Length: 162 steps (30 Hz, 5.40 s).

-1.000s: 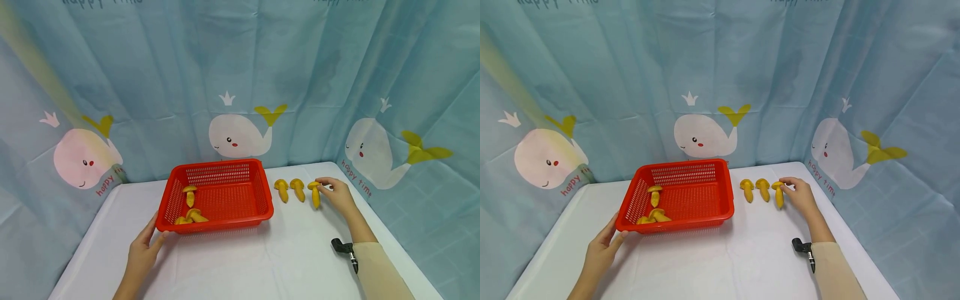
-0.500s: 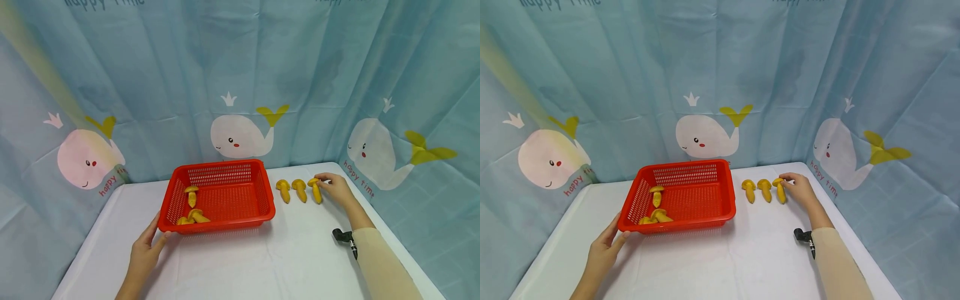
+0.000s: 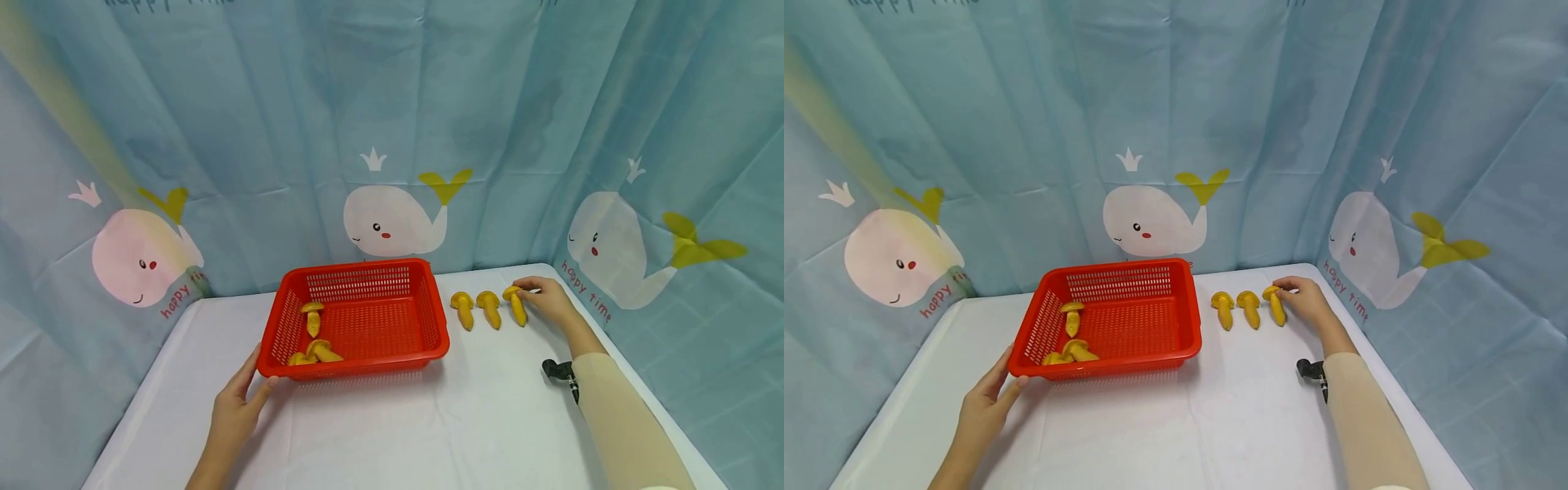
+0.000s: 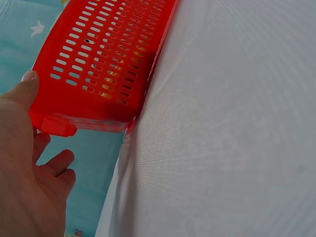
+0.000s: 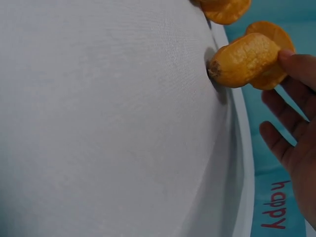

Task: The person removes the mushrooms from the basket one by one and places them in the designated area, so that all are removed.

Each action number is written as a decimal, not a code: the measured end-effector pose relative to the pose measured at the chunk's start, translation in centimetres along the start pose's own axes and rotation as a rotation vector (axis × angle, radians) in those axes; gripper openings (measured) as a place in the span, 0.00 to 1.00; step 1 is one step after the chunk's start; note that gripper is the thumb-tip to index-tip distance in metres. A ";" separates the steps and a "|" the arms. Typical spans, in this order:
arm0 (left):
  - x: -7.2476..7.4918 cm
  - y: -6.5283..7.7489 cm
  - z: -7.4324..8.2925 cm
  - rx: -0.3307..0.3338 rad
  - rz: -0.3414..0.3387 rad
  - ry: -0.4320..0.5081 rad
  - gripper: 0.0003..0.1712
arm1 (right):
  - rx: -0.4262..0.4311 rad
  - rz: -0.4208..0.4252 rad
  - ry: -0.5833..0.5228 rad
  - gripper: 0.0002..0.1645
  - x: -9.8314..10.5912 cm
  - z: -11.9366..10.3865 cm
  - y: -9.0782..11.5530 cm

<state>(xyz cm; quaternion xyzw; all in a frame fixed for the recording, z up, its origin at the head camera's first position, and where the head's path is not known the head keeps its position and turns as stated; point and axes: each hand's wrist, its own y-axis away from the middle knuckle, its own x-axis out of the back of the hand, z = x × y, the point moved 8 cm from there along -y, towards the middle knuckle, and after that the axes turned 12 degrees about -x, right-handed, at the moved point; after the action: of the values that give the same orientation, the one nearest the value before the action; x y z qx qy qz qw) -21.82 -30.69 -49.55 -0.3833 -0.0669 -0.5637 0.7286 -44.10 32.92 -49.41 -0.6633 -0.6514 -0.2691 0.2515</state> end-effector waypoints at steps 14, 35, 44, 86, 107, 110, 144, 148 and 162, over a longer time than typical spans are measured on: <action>0.1 0.0 -0.2 -0.009 0.015 -0.011 0.43 | -0.052 -0.077 -0.024 0.23 -0.8 0.6 -1.4; 0.0 0.1 -0.1 -0.013 0.017 0.007 0.43 | -0.111 -0.121 -0.048 0.22 -1.2 1.5 -2.0; -0.1 0.2 -0.2 -0.008 0.009 0.007 0.43 | -0.115 -0.110 -0.088 0.21 -0.9 1.1 -1.4; 0.1 0.1 0.1 -0.048 0.013 0.023 0.44 | 0.119 0.134 -0.164 0.17 -0.4 -10.2 7.0; 0.1 0.0 -0.1 -0.044 0.015 -0.009 0.44 | 0.255 0.039 -0.244 0.15 -5.2 -17.9 8.7; 0.1 0.0 0.0 -0.042 0.012 -0.014 0.44 | 0.252 0.022 -0.252 0.14 -6.1 -18.7 8.8; 0.3 0.1 0.3 -0.081 0.032 0.024 0.44 | 0.405 -0.169 -0.238 0.18 -14.5 -28.3 10.5; 0.3 0.0 0.4 -0.078 0.027 0.026 0.45 | 0.427 -0.188 -0.226 0.19 -15.6 -29.7 10.6; 0.3 -0.1 0.7 -0.096 0.031 0.035 0.45 | 0.427 -0.264 -0.238 0.16 -20.0 -32.2 11.0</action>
<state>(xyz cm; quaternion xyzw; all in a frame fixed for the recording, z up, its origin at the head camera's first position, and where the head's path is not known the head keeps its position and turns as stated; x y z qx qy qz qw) -21.55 -30.49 -48.84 -0.4087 -0.0211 -0.5615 0.7192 -34.17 -3.99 -39.44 -0.5315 -0.7992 -0.0765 0.2700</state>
